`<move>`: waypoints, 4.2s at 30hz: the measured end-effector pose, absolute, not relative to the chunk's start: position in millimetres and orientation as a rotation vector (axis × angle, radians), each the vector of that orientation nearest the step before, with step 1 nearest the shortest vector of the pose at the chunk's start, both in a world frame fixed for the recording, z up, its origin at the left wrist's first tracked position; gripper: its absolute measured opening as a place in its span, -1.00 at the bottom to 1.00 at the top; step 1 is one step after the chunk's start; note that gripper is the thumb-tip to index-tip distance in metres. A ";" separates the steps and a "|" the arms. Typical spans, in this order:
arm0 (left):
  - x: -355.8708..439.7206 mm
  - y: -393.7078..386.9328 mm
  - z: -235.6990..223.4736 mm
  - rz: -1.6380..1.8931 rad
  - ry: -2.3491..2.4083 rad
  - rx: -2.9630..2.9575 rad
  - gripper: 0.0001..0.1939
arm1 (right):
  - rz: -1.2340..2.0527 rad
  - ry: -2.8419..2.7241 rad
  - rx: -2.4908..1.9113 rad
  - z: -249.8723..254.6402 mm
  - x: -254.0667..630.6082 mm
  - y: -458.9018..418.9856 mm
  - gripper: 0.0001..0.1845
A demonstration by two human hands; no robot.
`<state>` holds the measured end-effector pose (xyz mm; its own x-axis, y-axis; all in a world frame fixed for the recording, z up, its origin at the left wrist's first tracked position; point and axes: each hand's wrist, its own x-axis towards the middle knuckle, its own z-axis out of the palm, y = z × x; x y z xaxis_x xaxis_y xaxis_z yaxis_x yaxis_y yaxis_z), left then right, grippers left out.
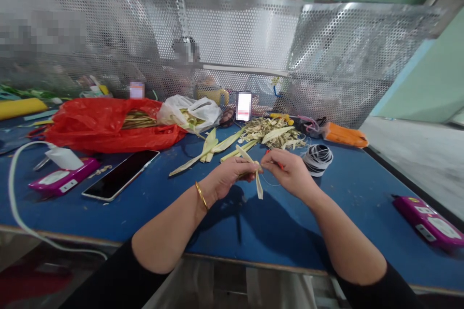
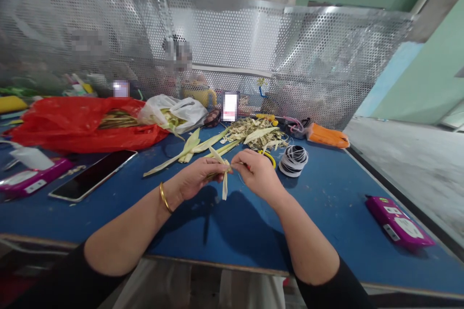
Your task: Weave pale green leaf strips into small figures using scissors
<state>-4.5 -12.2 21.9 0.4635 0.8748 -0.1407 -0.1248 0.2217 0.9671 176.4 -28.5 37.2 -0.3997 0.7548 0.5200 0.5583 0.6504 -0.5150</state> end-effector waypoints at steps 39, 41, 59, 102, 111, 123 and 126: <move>3.4 -14.1 14.0 1.106 1.134 1.612 -0.80 | 0.762 -1.758 -1.247 28.5 166.9 -28.0 -0.90; 3.6 -11.3 13.6 1.088 1.076 1.396 -0.78 | 0.272 -2.043 -1.193 30.1 166.6 -30.8 -0.87; 2.0 -10.2 15.3 1.009 0.899 1.327 -0.80 | 0.622 -1.840 -1.301 33.9 171.7 -27.2 -0.81; 0.9 -1.6 12.2 1.086 1.100 1.021 -0.86 | 0.457 -2.264 -1.818 33.4 188.9 -17.2 -0.92; -0.2 -1.1 7.9 1.037 1.060 0.889 -0.83 | 0.563 -2.257 -1.850 16.8 184.9 -14.7 -0.85; 2.8 -9.5 14.0 0.887 0.888 0.855 -0.86 | 1.212 -1.747 -1.417 26.8 175.7 -17.0 -0.76; 2.9 -9.8 11.6 0.794 0.794 0.817 -0.91 | 1.341 -1.625 -1.268 28.8 174.6 -19.4 -0.75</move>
<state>2.9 -9.8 11.6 0.4643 0.8379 -0.2870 -0.2872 0.4490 0.8461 174.6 -19.4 28.8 -0.3040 0.9491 -0.0829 0.2615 -0.0005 -0.9652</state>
